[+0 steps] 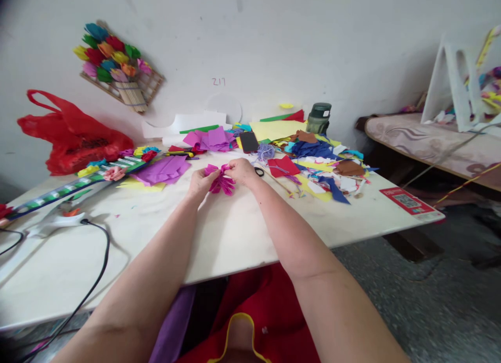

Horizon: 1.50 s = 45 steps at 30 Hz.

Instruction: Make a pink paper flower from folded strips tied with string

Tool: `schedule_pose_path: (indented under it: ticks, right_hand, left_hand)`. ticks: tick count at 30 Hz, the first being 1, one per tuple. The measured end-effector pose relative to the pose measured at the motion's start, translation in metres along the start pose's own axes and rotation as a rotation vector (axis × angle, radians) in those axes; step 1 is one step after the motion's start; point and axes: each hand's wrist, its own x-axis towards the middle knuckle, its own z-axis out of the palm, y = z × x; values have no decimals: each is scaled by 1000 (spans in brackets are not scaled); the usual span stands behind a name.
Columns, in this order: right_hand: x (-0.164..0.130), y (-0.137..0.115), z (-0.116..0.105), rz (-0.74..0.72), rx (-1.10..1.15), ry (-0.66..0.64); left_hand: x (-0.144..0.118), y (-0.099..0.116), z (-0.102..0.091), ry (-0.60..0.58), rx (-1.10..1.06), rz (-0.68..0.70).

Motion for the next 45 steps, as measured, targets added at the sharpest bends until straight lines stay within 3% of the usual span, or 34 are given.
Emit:
schedule_pose_path:
  ticks: [10,20,25,36,45]
  right_hand:
    - [-12,-21,-6,-153,-346,53]
    - [-21,-36,-8,-468,-598,19]
    - [-20,-37,-3,-404,-612,-47]
    - [-8,-16,-3,-189,-271,43]
    - [-1,-2,-3,-31,201,-25]
  left_hand:
    - [-1,4,2,64,67,-20]
    - [8,-6,-1,139,130,-7]
    - [8,-8,-1,135,136,-15]
    - [1,3,-5,-70,-176,18]
    - [-1,5,-7,-183,-121,75]
